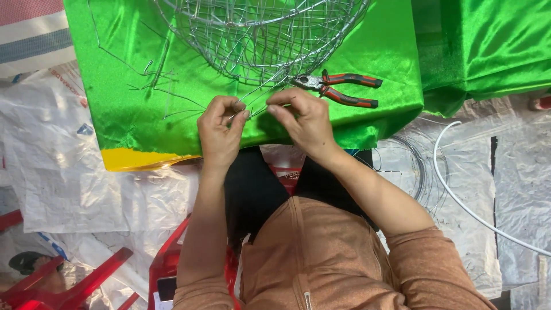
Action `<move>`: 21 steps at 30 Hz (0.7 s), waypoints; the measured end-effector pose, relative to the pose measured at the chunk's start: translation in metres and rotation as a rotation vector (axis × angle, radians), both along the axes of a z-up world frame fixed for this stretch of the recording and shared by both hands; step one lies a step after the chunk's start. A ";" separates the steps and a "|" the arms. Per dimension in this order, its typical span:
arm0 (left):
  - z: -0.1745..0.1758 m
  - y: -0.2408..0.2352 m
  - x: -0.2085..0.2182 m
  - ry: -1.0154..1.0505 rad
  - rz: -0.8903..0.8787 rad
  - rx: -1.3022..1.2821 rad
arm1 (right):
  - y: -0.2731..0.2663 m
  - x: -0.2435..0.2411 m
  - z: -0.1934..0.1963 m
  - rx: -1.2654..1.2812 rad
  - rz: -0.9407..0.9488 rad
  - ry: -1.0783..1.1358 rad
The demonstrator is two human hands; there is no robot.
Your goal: Attaching a wire handle to a wire basket frame by twisting and cutting thin binding wire with pliers.
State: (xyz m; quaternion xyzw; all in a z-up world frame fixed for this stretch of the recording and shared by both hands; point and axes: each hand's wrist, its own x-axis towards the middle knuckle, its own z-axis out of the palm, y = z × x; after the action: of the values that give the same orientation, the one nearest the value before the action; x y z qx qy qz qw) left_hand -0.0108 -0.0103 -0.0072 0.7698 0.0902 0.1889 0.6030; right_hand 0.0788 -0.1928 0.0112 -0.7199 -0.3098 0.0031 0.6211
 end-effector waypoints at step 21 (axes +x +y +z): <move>0.018 -0.016 0.000 0.018 0.154 0.292 | 0.038 0.009 -0.002 -0.205 -0.079 -0.515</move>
State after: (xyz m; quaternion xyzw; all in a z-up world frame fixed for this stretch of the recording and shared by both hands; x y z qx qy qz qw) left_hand -0.0112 -0.0268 0.0104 0.8417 0.1260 0.2389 0.4675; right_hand 0.0880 -0.1549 0.0088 -0.7676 -0.4272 -0.1727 0.4456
